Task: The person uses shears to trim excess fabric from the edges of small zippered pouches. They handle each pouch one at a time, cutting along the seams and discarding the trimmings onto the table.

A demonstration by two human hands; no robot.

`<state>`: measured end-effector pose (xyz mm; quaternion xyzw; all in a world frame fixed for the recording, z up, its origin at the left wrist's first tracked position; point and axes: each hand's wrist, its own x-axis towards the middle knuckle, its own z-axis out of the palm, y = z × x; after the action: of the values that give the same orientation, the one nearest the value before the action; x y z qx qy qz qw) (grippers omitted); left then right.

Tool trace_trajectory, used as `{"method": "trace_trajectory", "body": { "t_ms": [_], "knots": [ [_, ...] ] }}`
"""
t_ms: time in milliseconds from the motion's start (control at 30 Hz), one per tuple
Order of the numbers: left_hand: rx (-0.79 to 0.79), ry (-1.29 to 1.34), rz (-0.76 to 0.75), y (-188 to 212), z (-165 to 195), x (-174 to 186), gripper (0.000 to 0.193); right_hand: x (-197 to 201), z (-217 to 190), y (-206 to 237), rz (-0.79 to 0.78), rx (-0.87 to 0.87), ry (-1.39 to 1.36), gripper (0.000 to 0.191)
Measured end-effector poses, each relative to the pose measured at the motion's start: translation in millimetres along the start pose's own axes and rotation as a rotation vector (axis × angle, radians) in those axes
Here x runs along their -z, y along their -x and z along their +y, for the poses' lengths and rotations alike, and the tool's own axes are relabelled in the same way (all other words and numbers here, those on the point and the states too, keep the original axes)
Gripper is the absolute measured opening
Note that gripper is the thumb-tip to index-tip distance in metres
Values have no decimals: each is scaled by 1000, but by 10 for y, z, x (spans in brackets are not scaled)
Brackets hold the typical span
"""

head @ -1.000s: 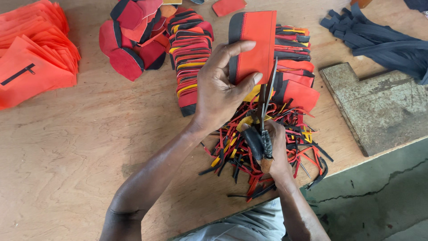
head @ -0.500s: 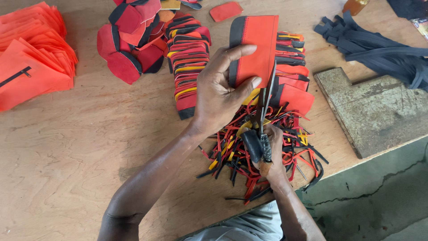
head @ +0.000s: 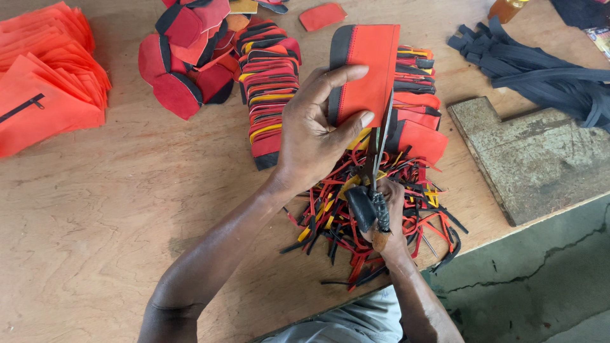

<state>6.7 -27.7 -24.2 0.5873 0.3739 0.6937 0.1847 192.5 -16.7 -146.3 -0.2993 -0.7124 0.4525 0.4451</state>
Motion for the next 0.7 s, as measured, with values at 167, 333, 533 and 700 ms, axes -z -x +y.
{"method": "trace_trajectory", "body": {
  "t_ms": [167, 333, 533, 700],
  "knots": [
    [-37, -109, -6, -5, 15, 13, 52, -3, 5, 9, -3, -32, -43, 20],
    [-36, -103, -15, 0, 24, 14, 52, -22, -20, 22, 12, -144, -117, 15],
    [-44, -128, -23, 0, 27, 23, 52, -19, -54, -3, -11, -36, -104, 16],
    [-72, -122, -11, 16, 44, 15, 53, -32, -97, 0, 5, -166, -40, 12]
  ]
}}
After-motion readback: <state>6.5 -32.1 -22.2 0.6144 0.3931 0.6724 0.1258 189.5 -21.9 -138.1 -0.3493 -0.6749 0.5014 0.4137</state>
